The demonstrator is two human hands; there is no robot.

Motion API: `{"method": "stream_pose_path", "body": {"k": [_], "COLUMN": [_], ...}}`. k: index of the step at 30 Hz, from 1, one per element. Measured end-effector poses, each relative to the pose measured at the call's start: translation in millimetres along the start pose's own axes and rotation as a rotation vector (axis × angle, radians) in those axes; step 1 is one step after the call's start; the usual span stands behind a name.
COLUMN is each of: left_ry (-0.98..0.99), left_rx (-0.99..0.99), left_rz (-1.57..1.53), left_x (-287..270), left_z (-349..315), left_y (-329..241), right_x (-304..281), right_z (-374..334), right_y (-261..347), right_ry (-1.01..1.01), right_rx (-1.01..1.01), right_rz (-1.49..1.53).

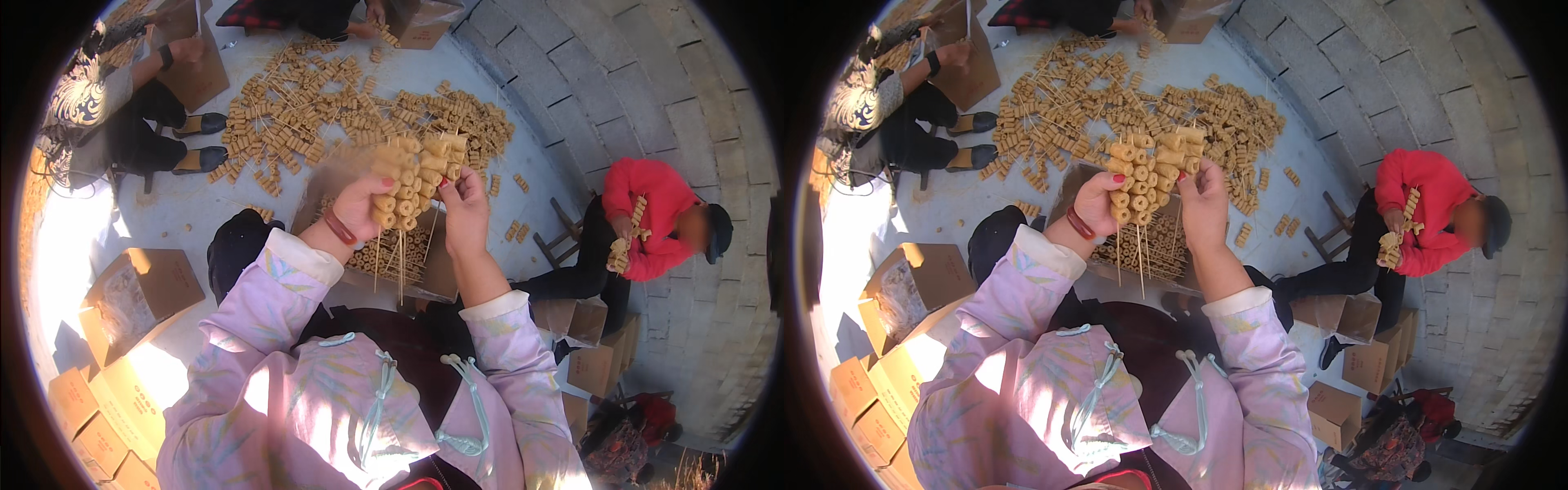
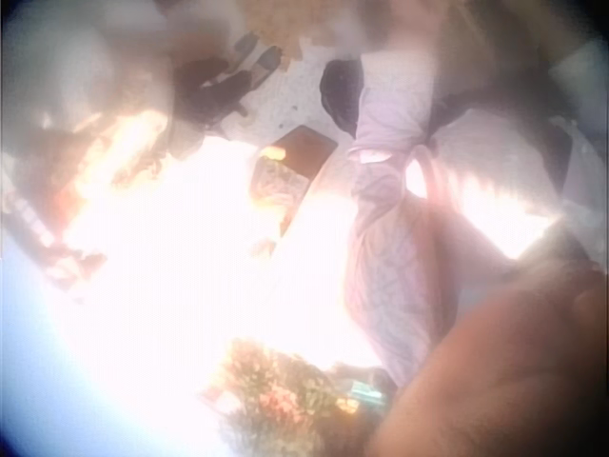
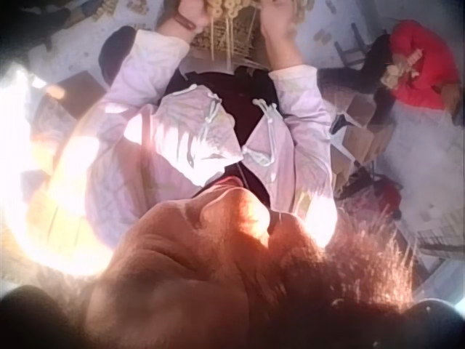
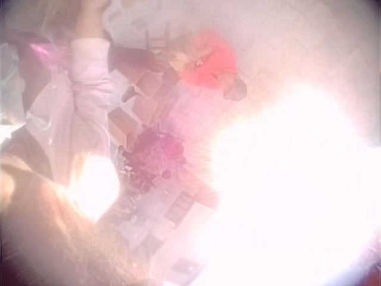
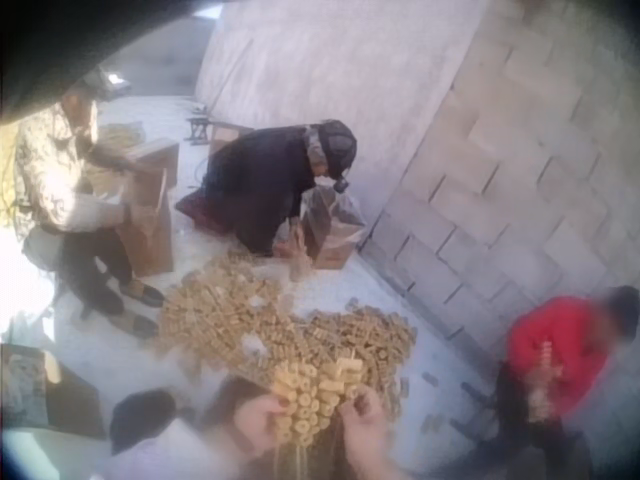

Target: The person threads small ring-shaped snacks onto thin wooden sticks and places the completed skewers into a cardboard box. The person repeats this process continuously while seated on the floor.

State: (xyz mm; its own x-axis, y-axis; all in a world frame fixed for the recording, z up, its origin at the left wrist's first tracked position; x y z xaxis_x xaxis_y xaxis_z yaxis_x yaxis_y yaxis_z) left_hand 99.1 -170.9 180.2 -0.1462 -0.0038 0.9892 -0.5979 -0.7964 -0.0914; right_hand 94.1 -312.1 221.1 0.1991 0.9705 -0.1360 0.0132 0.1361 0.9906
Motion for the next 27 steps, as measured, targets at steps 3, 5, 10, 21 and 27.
{"method": "stream_pose_path", "body": {"k": [3,5,10,21,27], "left_ry": [-0.015,-0.04,-0.082,-0.085,-0.058], "left_rx": [-0.009,0.006,0.029,0.076,0.052], "left_rz": [0.037,0.047,0.068,-0.009,0.019], "left_x": [-1.5,-3.7,-7.8,-9.8,-7.5], "left_z": [-0.4,0.1,2.8,5.6,3.3], "left_y": [0.7,1.0,5.5,5.3,6.5], "right_x": [-0.2,-1.2,-5.9,1.6,5.7], "right_z": [-2.0,-3.7,-7.1,-19.7,-16.3], "right_y": [7.8,6.6,5.4,-2.1,0.2], "right_ry": [0.015,0.033,-0.01,0.091,-0.004], "right_rx": [-0.1,-0.107,-0.201,-0.249,-0.226], "right_rz": [-0.156,-0.188,-0.465,-0.381,-0.425]}}
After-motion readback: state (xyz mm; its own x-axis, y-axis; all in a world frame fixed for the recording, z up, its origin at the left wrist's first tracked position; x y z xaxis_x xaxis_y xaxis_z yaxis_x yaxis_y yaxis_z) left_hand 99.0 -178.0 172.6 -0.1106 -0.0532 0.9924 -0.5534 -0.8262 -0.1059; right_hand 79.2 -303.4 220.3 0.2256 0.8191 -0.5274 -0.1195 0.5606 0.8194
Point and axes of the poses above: each hand's wrist, its own z-axis towards the middle knuckle, its own x-axis out of the palm, y = z × x, the point moved 7 cm from there along z, towards the middle knuckle, and after that the axes turned 7 degrees about -z, right-handed, at the moved point
